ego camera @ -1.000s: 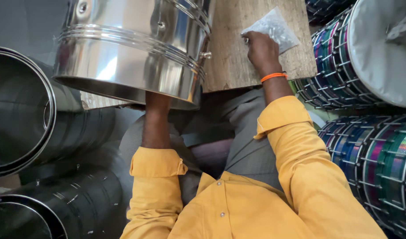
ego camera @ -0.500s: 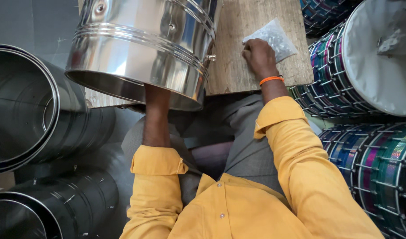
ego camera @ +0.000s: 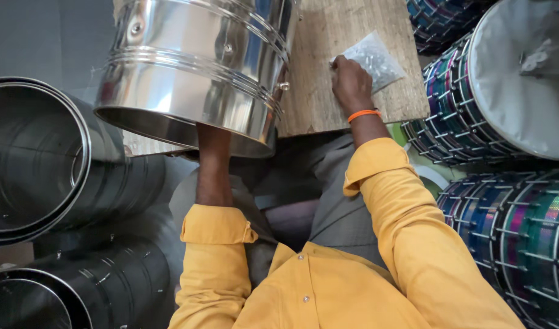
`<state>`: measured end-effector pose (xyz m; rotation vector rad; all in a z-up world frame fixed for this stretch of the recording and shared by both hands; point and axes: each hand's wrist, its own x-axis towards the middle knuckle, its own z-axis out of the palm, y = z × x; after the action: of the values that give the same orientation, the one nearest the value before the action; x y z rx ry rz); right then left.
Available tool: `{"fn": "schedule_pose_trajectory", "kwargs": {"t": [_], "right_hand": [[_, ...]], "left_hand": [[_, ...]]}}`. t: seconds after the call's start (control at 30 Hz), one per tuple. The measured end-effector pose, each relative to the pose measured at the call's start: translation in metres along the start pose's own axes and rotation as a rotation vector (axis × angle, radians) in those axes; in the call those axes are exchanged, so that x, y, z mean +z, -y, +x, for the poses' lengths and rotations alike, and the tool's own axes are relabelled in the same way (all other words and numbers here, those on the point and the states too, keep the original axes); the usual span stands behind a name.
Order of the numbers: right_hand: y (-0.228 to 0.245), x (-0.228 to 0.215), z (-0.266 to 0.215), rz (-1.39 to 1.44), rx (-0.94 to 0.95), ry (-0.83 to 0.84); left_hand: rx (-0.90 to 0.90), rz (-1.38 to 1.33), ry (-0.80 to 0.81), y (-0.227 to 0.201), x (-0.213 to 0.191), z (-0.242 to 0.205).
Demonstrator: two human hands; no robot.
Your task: The person inserts and tightens metal lugs into pre-drilled holes on a shiny metal drum shell. They pick up each lug from a plastic bag, place it into a hole, and rotate it to secure it.
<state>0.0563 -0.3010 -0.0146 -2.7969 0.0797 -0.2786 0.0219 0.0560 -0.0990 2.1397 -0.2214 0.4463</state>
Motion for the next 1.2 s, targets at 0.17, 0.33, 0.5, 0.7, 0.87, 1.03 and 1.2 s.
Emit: {"fn": "schedule_pose_trajectory", "kwargs": {"t": [0.17,0.33,0.5,0.7,0.87,1.03,1.2], "right_hand": [[-0.002,0.004,0.003,0.051,-0.079,-0.067],[-0.014,0.01,0.004,-0.054,-0.183,0.003],[-0.014,0.014,0.018,-0.149,-0.229,0.019],[-0.019,0.025,0.016,-0.198,-0.176,0.017],[-0.021,0.02,0.01,-0.165,-0.253,-0.044],[-0.011,0.026,0.016,-0.219,-0.265,-0.021],[-0.006,0.019,0.024,-0.125,-0.133,0.048]], "left_hand": [[-0.098,-0.141,-0.096,-0.034,-0.017,0.005],[-0.197,-0.404,-0.151,-0.085,-0.035,-0.003],[-0.492,-0.855,-0.109,-0.127,-0.056,-0.005],[-0.454,-0.824,-0.104,-0.133,-0.058,-0.02],[-0.53,-0.812,-0.082,-0.14,-0.049,-0.034],[-0.438,-0.715,0.062,-0.14,-0.033,-0.051],[-0.524,-0.656,0.206,-0.136,-0.031,-0.068]]}}
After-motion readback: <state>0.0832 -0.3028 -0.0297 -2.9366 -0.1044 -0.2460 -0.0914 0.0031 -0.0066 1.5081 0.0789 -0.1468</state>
